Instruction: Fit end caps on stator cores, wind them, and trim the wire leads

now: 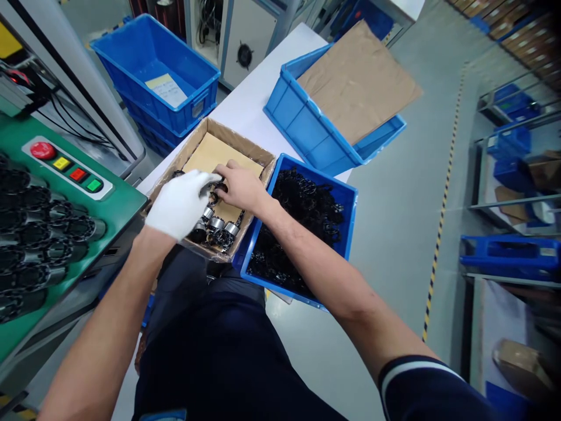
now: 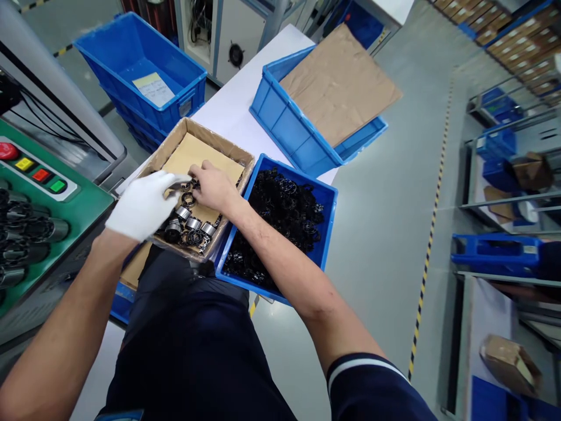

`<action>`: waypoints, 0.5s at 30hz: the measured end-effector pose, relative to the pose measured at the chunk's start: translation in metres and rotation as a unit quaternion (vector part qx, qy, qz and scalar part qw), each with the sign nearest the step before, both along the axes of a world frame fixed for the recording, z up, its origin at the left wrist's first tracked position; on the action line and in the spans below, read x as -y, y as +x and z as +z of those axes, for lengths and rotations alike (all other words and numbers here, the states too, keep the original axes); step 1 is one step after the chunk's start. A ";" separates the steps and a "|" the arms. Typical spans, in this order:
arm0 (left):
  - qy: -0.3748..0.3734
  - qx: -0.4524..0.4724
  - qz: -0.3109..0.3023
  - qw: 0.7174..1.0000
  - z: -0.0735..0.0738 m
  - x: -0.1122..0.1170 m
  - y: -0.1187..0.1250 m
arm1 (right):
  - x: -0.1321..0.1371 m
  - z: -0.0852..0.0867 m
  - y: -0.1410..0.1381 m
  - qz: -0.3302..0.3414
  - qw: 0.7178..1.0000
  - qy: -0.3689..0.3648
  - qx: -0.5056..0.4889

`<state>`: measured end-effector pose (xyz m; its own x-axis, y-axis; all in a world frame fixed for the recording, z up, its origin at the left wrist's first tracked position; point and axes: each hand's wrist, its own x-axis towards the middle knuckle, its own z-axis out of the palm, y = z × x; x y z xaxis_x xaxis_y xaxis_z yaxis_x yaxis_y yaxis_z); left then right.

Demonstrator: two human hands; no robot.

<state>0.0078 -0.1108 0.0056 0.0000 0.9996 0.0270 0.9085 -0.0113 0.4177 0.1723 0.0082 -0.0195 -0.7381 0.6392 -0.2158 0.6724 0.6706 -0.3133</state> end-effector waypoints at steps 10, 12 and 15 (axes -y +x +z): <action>0.147 0.165 0.078 0.972 -0.001 0.234 0.006 | 0.027 -0.003 -0.047 -0.041 0.995 0.036 0.081; 0.184 0.155 0.143 0.960 0.000 0.275 -0.006 | 0.026 0.001 -0.052 -0.037 0.995 0.034 0.085; 0.263 0.134 0.283 0.913 -0.001 0.334 -0.028 | 0.026 0.020 -0.052 -0.028 0.995 0.040 0.081</action>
<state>-0.0205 -0.4451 0.0049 -0.5897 0.6864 0.4256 0.6970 0.1663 0.6975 0.1198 -0.0180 0.0002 -0.6602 0.6982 -0.2767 0.7469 0.6491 -0.1444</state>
